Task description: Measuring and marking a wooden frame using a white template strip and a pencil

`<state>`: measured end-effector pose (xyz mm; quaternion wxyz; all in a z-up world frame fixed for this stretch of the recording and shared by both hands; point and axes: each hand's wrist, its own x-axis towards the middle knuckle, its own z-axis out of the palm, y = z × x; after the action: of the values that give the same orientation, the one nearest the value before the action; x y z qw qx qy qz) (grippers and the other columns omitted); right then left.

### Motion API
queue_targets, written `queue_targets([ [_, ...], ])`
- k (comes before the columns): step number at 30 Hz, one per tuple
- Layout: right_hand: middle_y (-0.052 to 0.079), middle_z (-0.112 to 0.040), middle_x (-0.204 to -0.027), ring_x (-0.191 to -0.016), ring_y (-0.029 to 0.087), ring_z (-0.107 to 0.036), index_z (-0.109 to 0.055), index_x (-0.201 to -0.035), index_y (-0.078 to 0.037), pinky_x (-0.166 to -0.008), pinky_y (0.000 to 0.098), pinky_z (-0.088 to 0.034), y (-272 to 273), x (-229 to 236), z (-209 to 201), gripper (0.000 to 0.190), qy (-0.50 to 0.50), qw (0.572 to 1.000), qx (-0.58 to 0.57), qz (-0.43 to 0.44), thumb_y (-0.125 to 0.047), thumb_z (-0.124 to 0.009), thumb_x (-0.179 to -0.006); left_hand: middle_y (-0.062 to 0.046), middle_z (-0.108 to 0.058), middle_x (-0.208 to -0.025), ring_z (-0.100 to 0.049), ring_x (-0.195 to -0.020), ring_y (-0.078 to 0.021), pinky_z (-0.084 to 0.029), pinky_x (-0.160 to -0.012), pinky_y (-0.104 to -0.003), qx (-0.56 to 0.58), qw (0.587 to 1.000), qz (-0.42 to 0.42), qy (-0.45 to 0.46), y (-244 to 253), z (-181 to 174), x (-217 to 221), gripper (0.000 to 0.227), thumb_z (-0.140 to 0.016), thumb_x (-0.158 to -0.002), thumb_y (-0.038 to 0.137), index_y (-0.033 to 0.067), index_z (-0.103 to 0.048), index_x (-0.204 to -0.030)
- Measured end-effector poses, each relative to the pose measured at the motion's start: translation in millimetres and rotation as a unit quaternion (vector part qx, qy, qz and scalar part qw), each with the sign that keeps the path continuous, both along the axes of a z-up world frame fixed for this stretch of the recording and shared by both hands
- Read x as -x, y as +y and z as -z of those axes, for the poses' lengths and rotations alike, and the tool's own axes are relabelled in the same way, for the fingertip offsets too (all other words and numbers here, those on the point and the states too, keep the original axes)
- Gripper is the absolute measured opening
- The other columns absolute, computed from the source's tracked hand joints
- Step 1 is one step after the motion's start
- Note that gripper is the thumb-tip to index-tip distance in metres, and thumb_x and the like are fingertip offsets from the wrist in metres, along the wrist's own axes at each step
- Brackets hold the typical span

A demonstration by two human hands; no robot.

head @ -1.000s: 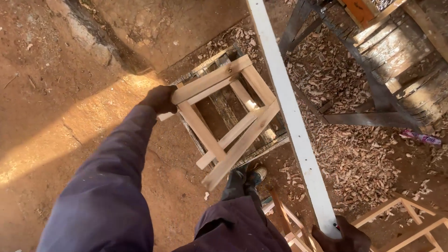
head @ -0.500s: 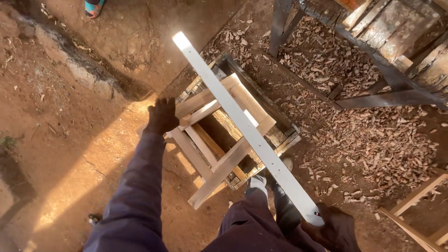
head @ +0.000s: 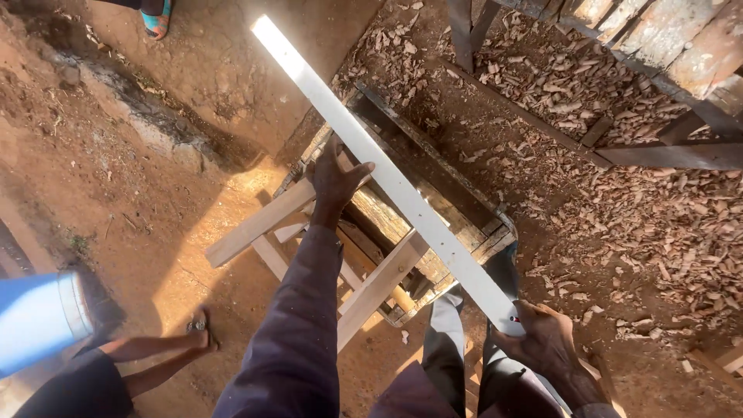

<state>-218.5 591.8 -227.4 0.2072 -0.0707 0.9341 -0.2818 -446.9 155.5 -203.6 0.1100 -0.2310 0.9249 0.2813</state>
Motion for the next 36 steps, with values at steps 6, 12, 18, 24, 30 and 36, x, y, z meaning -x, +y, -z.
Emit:
queue_targets([
  [6,-0.011,-0.066,-0.072,-0.064,0.013,-0.063,-0.065,-0.089,-0.031,-0.064,0.0378,-0.046,9,-21,99,0.051,-0.024,1.0,0.005,-0.003,-0.059,-0.081,-0.049,-0.012,-0.062,-0.145,-0.044,-0.143,-0.0336,-0.012,-0.116,-0.048,-0.003,0.994,-0.078,-0.076,12,-11,20,0.103,-0.074,-0.061,0.068,0.0165,-0.054,-0.148],
  [12,0.0,-0.069,-0.07,-0.068,0.029,-0.066,-0.057,-0.079,-0.026,-0.062,0.049,-0.052,1,16,54,0.04,-0.058,0.998,0.038,-0.013,-0.052,-0.078,-0.059,0.006,-0.041,-0.078,-0.043,-0.093,-0.0199,-0.017,-0.098,-0.031,-0.038,0.99,-0.123,-0.055,22,-9,23,0.063,-0.082,-0.073,0.057,0.0201,-0.032,-0.07],
  [18,0.006,-0.074,-0.087,-0.071,0.03,-0.071,-0.065,-0.115,-0.022,-0.054,0.046,-0.057,9,34,36,0.064,-0.009,0.994,0.101,-0.052,-0.054,-0.09,-0.066,0.004,-0.06,-0.082,-0.052,-0.096,-0.0213,-0.025,-0.099,-0.038,0.026,0.993,-0.08,-0.077,16,1,27,0.047,-0.073,-0.075,0.063,0.0176,-0.067,-0.082],
  [24,-0.002,-0.061,-0.066,-0.058,0.024,-0.062,-0.058,-0.081,-0.022,-0.046,0.046,-0.049,7,35,35,0.049,0.0,0.994,0.105,-0.027,-0.056,-0.088,-0.065,-0.002,-0.07,-0.097,-0.047,-0.116,-0.0281,-0.018,-0.106,-0.042,0.024,0.987,-0.102,-0.125,32,-19,38,0.048,-0.07,-0.073,0.063,0.0186,-0.069,-0.091],
  [30,0.001,-0.072,-0.073,-0.069,0.023,-0.071,-0.068,-0.099,-0.023,-0.052,0.0434,-0.054,4,31,42,0.054,0.018,0.995,0.097,-0.021,-0.06,-0.089,-0.064,0.002,-0.073,-0.095,-0.056,-0.104,-0.0225,-0.018,-0.107,-0.044,-0.005,0.99,-0.084,-0.112,27,-15,38,0.044,-0.072,-0.076,0.06,0.0177,-0.066,-0.086],
  [36,-0.013,-0.071,-0.065,-0.064,0.016,-0.071,-0.064,-0.085,-0.027,-0.057,0.0393,-0.054,4,48,20,0.046,-0.241,0.968,0.063,-0.024,-0.067,-0.082,-0.069,0.005,-0.062,-0.078,-0.053,-0.085,-0.0173,-0.023,-0.102,-0.04,0.002,0.993,-0.072,-0.098,27,-14,36,0.047,-0.071,-0.076,0.063,0.0184,-0.057,-0.078],
])
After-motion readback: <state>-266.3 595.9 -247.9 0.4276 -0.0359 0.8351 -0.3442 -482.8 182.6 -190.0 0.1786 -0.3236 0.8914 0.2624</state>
